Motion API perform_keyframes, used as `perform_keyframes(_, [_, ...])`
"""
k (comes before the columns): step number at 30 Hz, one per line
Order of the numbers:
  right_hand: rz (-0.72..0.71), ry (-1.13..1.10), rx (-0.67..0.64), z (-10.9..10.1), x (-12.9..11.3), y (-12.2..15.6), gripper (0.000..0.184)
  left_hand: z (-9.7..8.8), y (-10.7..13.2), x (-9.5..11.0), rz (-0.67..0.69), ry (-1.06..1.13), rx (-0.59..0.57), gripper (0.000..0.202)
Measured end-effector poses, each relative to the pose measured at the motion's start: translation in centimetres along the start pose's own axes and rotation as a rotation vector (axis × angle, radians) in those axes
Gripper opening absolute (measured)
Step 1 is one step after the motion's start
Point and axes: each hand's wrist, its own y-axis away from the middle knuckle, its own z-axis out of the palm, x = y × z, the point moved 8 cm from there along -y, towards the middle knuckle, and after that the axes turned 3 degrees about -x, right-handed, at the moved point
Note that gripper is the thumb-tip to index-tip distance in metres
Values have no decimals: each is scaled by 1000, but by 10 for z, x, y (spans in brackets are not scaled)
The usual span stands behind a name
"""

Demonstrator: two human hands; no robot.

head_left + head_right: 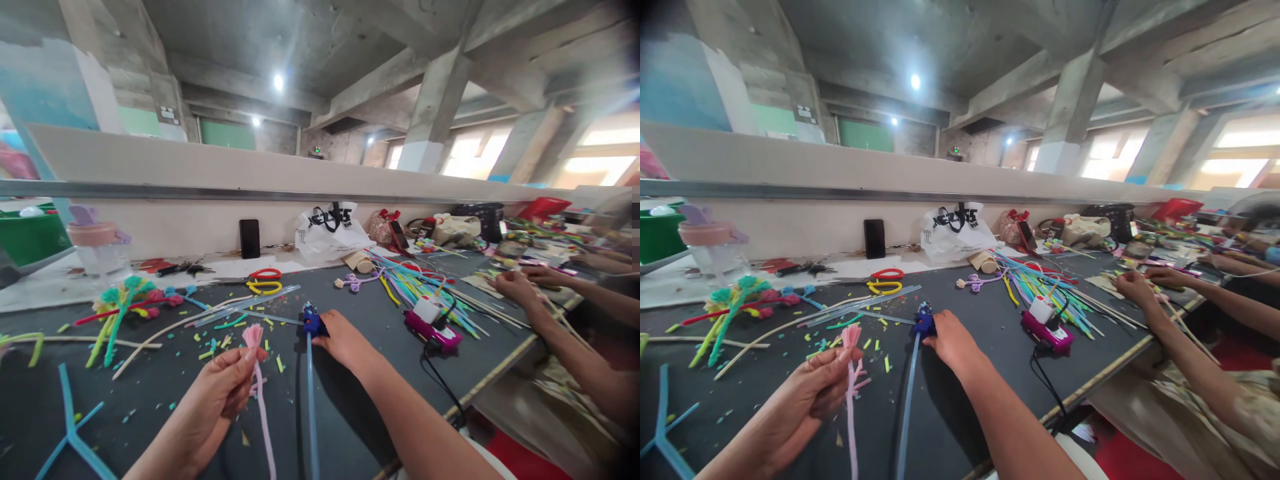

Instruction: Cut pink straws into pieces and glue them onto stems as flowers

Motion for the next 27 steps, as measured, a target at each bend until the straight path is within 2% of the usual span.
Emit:
perform_keyframes(3, [-14, -10, -23, 0, 0, 1, 20, -2, 0, -4, -31, 1, 22, 26])
perform_keyframes(7, [41, -5, 19, -14, 0, 8, 36, 1, 2, -6, -51, 22, 6, 25])
perform_keyframes(10, [41, -43, 92, -26, -19, 19, 35, 10, 7, -7, -75, 38, -10, 26])
perform_keyframes(11, [8, -107, 91, -27, -30, 24, 30, 13, 9, -7, -84, 36, -15, 26])
perform_keyframes(12, [-47, -297, 72, -24, -44, 30, 27, 16, 11, -7, -95, 31, -20, 26])
perform_keyframes(14, [-104, -725, -98, -7, -70, 41, 31, 21, 13, -8, -109, 22, -28, 24])
perform_keyframes(17, [-142, -1091, -226, 12, -97, 55, 35, 26, 13, -10, -119, 29, -66, 23])
perform_keyframes(21, [-130, -1336, -207, 20, -102, 60, 32, 26, 11, -13, -128, 21, -107, 26])
perform_keyframes(27, [-111, -1499, -192, 21, -101, 58, 20, 30, 15, -12, -141, -8, -125, 29])
